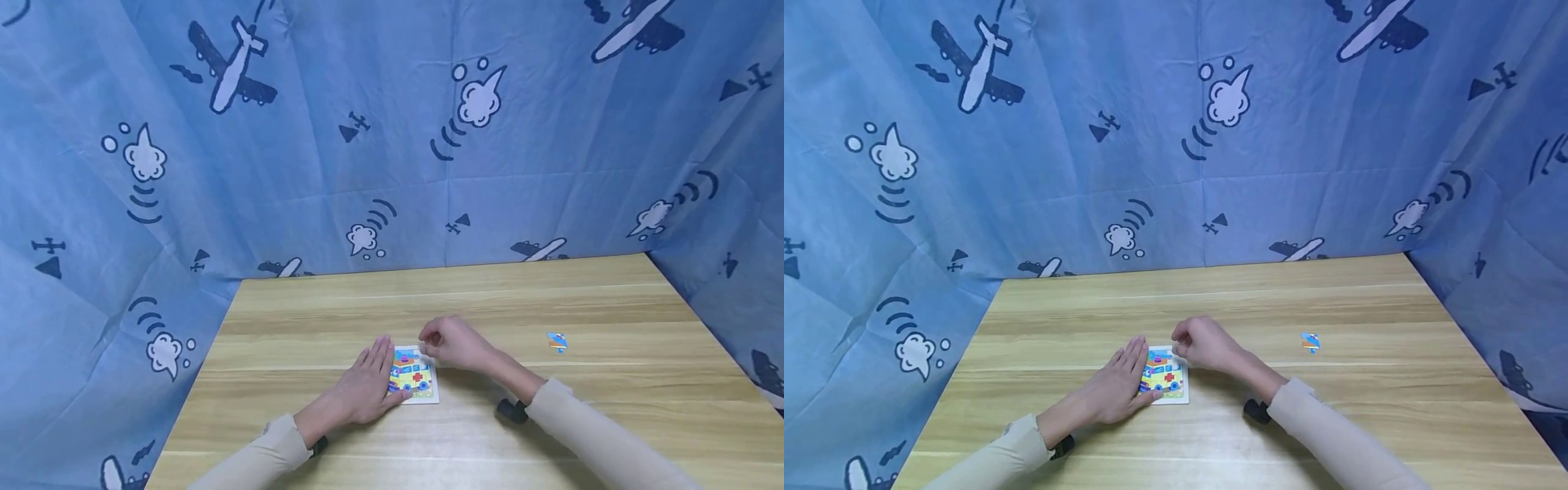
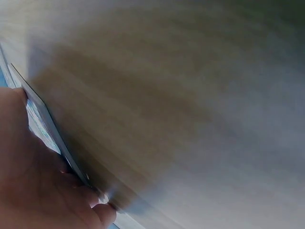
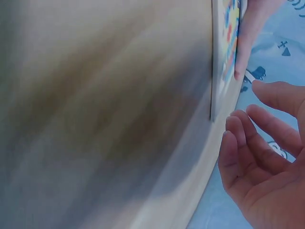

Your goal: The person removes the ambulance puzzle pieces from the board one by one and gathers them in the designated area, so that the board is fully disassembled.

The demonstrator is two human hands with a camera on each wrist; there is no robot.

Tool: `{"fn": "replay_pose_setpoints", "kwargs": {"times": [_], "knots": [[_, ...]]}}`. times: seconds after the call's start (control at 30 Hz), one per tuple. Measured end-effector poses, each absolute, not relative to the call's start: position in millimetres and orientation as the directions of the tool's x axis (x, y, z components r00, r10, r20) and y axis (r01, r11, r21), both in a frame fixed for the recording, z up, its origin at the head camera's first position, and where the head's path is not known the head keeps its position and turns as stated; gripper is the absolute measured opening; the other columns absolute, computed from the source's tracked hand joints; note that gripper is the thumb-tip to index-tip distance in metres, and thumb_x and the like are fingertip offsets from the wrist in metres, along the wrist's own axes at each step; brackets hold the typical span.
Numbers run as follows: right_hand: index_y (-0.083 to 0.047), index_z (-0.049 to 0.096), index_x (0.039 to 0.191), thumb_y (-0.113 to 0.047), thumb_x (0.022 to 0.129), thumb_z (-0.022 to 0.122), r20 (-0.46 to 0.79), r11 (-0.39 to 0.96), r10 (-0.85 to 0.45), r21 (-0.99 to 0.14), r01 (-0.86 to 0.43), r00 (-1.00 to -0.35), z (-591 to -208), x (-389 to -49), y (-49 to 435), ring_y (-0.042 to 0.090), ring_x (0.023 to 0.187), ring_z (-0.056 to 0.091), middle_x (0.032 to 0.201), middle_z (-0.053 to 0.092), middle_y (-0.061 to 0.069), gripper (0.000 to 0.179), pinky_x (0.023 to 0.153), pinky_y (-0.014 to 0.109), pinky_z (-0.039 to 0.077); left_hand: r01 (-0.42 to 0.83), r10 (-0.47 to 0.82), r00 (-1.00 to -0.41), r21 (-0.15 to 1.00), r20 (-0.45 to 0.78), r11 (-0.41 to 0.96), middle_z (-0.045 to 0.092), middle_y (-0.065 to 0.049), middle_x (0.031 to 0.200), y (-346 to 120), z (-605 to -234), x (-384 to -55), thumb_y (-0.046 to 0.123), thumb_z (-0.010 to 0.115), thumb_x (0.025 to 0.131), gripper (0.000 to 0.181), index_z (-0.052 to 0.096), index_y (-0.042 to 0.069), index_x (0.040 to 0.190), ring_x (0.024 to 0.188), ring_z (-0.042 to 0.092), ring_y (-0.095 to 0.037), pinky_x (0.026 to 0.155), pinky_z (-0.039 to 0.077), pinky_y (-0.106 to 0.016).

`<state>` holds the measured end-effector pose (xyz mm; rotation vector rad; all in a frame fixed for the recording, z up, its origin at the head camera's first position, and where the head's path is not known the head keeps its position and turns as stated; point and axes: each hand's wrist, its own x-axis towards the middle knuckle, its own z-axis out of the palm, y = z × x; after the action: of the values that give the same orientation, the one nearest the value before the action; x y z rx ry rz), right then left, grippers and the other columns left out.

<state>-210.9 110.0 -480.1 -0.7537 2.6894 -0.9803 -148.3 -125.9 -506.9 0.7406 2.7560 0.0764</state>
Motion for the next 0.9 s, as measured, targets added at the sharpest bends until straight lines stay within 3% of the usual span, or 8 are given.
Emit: {"fn": "replay_pose_setpoints", "kwargs": {"times": [0.27, 0.6, 0.9], "knots": [[-0.001, 0.079, 0.107, -0.013, 0.089, 0.083, 0.012, 0.650, -0.536, -0.632, -0.421, -0.844, -486, -205, 97, 0.008, 0.079, 0.060, 0.094, 0.076, 0.003, 0.021, 0.073, 0.023, 0.053, 0.495, 0.509, -0.821, 0.121, -0.261, 0.861, 0.008, -0.020, 0.177, -126, -503, -149, 0.069, 0.031, 0.107, 0.095, 0.014, -0.002, 0.167, 0.167, 0.010, -0.032, 0.135, 0.021, -0.050], [-0.001, 0.078, 0.107, -0.008, 0.086, 0.084, -0.006, 0.703, -0.494, -0.591, -0.396, -0.869, -491, -197, 81, 0.013, 0.085, 0.066, 0.093, 0.075, 0.005, 0.023, 0.081, 0.038, 0.060, 0.489, 0.505, -0.816, 0.131, -0.282, 0.862, 0.008, -0.019, 0.178, -126, -500, -148, 0.068, 0.031, 0.107, 0.093, 0.014, -0.001, 0.167, 0.167, 0.008, -0.031, 0.135, 0.021, -0.050], [0.003, 0.076, 0.104, -0.006, 0.086, 0.084, -0.005, 0.718, -0.476, -0.580, -0.385, -0.880, -493, -195, 73, 0.012, 0.075, 0.057, 0.085, 0.070, 0.004, 0.022, 0.071, 0.031, 0.054, 0.497, 0.511, -0.812, 0.123, -0.281, 0.859, 0.008, -0.019, 0.178, -127, -501, -149, 0.069, 0.030, 0.107, 0.093, 0.014, -0.001, 0.167, 0.167, 0.009, -0.031, 0.135, 0.021, -0.050]]}}
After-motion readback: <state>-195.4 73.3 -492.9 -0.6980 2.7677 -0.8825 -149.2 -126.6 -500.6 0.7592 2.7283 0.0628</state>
